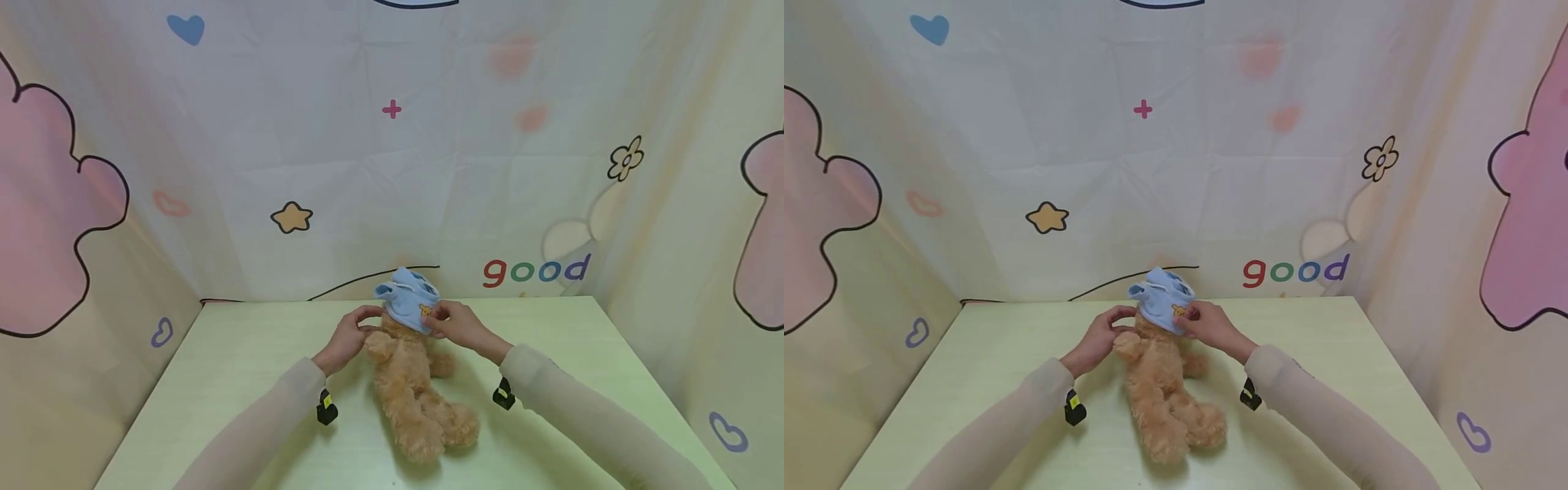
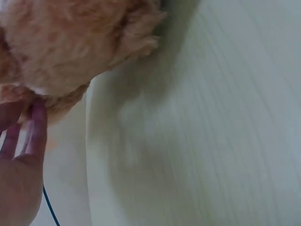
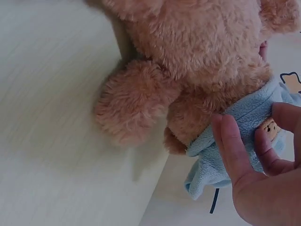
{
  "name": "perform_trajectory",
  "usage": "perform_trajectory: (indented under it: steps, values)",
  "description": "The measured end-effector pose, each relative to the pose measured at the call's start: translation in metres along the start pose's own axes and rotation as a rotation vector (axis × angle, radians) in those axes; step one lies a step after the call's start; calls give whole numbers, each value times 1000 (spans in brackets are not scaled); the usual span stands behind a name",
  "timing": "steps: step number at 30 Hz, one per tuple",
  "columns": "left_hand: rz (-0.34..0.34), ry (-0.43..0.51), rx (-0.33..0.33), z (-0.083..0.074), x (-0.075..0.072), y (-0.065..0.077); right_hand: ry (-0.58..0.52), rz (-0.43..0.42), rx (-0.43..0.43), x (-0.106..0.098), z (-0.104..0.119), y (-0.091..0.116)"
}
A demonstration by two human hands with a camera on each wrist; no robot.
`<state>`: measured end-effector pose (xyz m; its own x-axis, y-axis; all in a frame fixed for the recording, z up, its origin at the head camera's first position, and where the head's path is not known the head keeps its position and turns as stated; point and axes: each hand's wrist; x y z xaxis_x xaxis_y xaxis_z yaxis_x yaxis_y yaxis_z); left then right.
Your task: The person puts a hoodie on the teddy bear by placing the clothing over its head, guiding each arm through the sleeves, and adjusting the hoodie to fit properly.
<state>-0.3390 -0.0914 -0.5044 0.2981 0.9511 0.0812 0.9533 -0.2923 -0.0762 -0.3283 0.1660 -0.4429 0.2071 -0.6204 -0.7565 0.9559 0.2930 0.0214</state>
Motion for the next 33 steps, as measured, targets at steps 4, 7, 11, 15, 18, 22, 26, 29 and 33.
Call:
perform_trajectory:
  steps: [4,7,11,15,18,22,26,29,33]
  values:
    - [-63,-2,76,0,1,1,-126,12,62,6,4,-2]
    - [-75,-46,113,-1,-1,0,-195,16,86,10,5,-3]
    - [-39,-85,94,0,-6,-2,-290,25,94,13,5,-4]
    - [66,-24,-15,-1,-14,-2,-413,82,79,16,3,-4]
    - [149,14,-86,-5,-15,-1,-477,139,79,19,-1,-5]
    - [179,-17,-86,-16,-13,-2,-557,198,80,22,-5,-7]
    - [124,-90,-65,-29,-8,-4,-641,251,62,23,-7,-8]
    - [96,-123,-72,-41,-4,-6,-687,296,27,23,-8,-7]
    - [77,-165,-96,-54,1,-6,-688,367,-70,24,-10,-2]
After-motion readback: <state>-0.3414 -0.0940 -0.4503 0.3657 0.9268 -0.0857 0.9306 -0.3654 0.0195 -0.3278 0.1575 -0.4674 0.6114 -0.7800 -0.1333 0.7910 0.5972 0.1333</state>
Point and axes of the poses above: each hand's wrist, its own y-axis away from the middle knuckle, its own x-axis out of the palm, z = x × y, and after that the axes turned 12 degrees about y, right-handed
